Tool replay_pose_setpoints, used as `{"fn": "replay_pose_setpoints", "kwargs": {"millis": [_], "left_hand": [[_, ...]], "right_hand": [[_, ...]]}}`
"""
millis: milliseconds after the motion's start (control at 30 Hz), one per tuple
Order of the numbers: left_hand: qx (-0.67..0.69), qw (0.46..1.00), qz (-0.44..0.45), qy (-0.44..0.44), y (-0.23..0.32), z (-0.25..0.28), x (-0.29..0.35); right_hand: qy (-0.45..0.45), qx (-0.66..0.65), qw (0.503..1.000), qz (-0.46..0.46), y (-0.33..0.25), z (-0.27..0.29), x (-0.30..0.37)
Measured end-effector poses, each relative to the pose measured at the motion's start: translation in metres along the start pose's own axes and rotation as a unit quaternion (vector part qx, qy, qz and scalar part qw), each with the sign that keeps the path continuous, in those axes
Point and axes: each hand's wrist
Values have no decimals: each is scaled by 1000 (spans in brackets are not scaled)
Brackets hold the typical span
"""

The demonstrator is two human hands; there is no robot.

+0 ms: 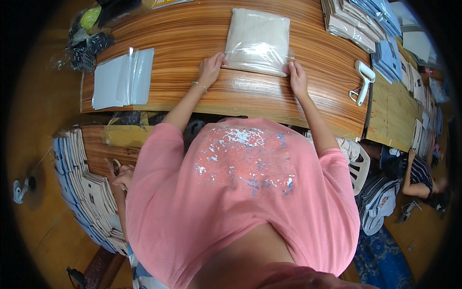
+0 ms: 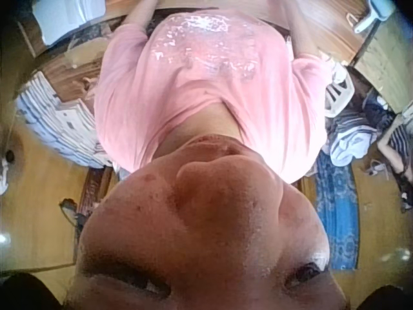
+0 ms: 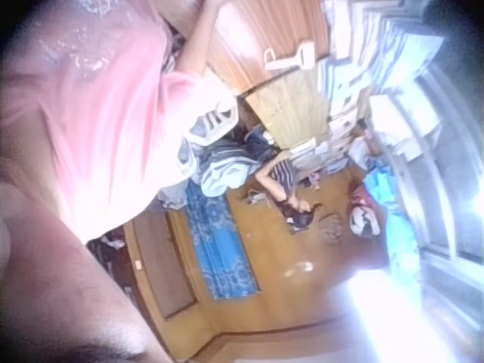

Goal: The person prepares a shirt for packaging by laying it flat, smoothing it, and using a roller. The person then folds the shirt around a cardboard insert, places it into a plastic bag, and seals the bag.

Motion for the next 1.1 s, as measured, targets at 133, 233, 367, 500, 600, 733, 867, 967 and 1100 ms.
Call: {"fn": "replay_pose_setpoints", "kwargs": {"millis": [133,233,367,500,600,733,867,967,1100], "left_hand": [[-28,991,-13,127,-3,-18,-7],[-45,989,-7,143,9,-21,-10],[-77,983,5,166,9,-26,-18],[-92,985,53,135,11,-26,-23],[-110,985,73,115,15,-24,-26],[-114,984,94,98,13,-23,-29],[-111,983,116,85,13,-23,-34],[-109,982,113,104,15,-25,-35],[-132,980,119,84,14,-25,-38]], "right_hand": [[90,29,995,-1,-4,-15,-4],[133,52,989,-26,-9,-22,-5],[177,122,976,-31,-16,-28,-7],[176,126,974,-67,-26,-26,-10],[177,153,969,-86,-25,-27,-16],[168,137,969,-118,-23,-28,-21],[148,194,958,-153,-24,-26,-28],[154,213,954,-142,-29,-27,-28],[151,253,948,-117,-26,-31,-30]]}}
Point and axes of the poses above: each hand's wrist, its own x-axis away from the middle knuckle, its own z-axis out of the back of the hand, y = z × x, and after that the axes turned 2 degrees about x, right-handed
